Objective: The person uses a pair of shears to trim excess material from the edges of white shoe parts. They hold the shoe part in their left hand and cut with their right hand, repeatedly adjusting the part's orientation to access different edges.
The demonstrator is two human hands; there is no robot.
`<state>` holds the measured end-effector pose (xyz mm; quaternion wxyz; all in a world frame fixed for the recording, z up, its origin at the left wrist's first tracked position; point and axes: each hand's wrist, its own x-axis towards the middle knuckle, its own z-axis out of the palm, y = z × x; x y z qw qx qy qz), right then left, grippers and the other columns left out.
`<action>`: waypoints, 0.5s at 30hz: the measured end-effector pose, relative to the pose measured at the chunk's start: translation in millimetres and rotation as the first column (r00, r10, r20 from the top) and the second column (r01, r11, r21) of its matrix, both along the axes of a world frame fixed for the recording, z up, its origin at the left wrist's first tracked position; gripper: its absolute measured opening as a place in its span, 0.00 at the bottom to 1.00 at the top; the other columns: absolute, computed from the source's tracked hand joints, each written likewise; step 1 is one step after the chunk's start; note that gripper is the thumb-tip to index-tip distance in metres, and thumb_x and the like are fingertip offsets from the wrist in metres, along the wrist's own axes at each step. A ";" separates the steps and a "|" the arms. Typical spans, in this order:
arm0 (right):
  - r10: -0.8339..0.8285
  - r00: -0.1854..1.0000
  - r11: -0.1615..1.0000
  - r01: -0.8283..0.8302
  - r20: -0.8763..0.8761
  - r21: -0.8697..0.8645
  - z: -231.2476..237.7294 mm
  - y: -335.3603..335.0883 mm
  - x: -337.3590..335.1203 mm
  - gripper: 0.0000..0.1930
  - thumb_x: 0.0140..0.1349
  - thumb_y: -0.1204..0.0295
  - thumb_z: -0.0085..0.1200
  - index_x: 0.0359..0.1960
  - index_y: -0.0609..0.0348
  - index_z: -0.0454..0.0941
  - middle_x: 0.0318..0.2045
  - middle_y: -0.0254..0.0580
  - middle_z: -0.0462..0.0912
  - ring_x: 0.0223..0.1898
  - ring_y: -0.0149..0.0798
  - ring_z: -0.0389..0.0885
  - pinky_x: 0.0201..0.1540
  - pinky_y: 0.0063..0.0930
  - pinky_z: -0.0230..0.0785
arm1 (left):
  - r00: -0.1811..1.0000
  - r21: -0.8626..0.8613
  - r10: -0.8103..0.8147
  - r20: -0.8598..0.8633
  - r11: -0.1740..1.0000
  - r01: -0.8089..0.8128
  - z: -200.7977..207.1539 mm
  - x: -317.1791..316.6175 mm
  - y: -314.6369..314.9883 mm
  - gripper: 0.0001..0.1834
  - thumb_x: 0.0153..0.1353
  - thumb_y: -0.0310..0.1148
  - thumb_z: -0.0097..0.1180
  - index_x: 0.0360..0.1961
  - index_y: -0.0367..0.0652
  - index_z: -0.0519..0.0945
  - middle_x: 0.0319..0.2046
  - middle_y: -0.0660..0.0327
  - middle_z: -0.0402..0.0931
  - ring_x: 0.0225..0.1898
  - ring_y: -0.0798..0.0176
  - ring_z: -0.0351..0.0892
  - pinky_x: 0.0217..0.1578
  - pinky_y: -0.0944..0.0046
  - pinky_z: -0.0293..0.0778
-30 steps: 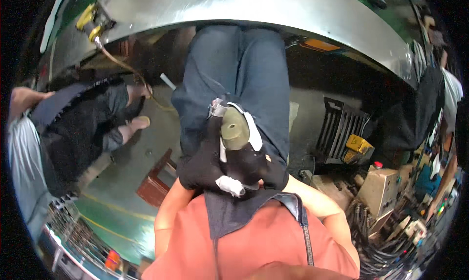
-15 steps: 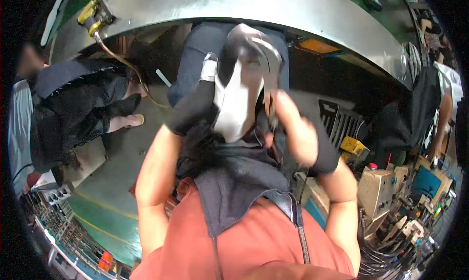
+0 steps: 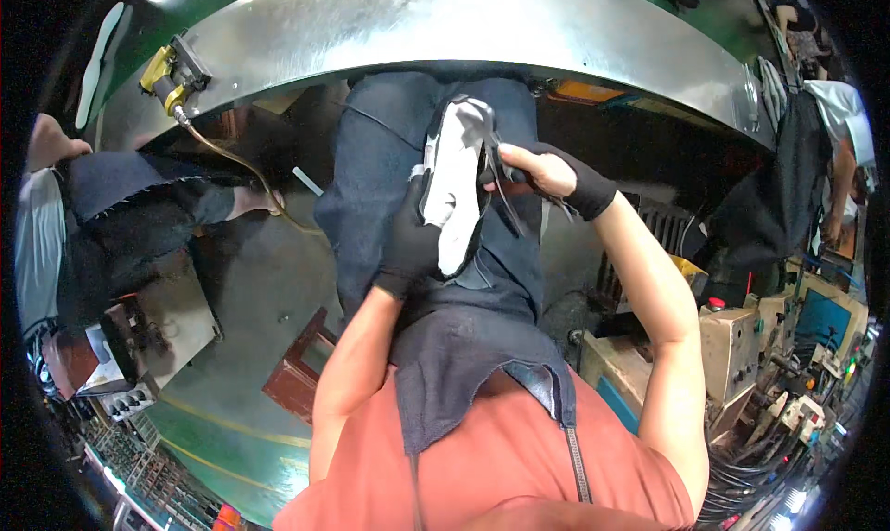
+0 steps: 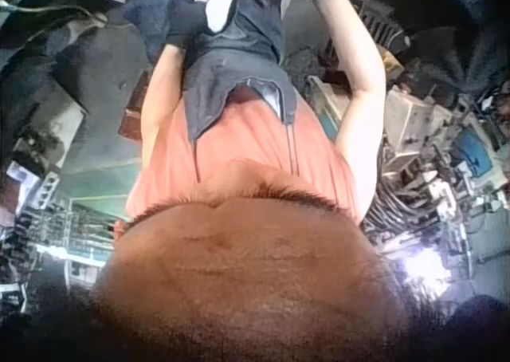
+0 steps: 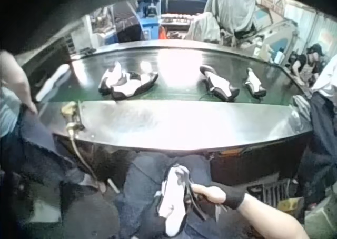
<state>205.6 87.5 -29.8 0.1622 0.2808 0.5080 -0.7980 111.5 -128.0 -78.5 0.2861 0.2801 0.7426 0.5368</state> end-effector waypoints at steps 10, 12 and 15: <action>0.131 0.990 0.580 -0.115 0.047 0.807 -18.4 -62.2 25.3 0.21 0.66 0.57 0.42 0.31 0.64 0.78 0.23 0.54 0.79 0.26 0.53 0.78 0.32 0.37 0.68 | 0.946 -0.253 -0.282 0.160 0.915 0.316 31.0 -30.6 3.9 0.24 0.59 0.34 0.49 0.56 0.34 0.69 0.41 0.42 0.77 0.43 0.54 0.79 0.42 0.58 0.72; 0.050 0.951 0.397 0.260 -0.304 0.880 -18.7 -86.2 20.3 0.18 0.66 0.59 0.44 0.34 0.65 0.77 0.23 0.55 0.79 0.24 0.51 0.78 0.32 0.36 0.69 | 0.930 -0.110 -0.132 0.343 0.978 0.179 -18.0 -46.8 20.9 0.21 0.61 0.35 0.47 0.52 0.32 0.71 0.38 0.42 0.78 0.44 0.53 0.79 0.41 0.59 0.72; 0.106 0.986 0.603 0.038 -0.127 0.797 -4.1 -85.6 26.4 0.21 0.65 0.56 0.45 0.37 0.67 0.77 0.25 0.54 0.80 0.23 0.42 0.79 0.31 0.33 0.69 | 0.947 -0.288 -0.320 -0.018 0.909 0.301 -81.5 -54.3 23.6 0.22 0.60 0.29 0.42 0.55 0.32 0.67 0.44 0.45 0.75 0.49 0.51 0.75 0.47 0.59 0.70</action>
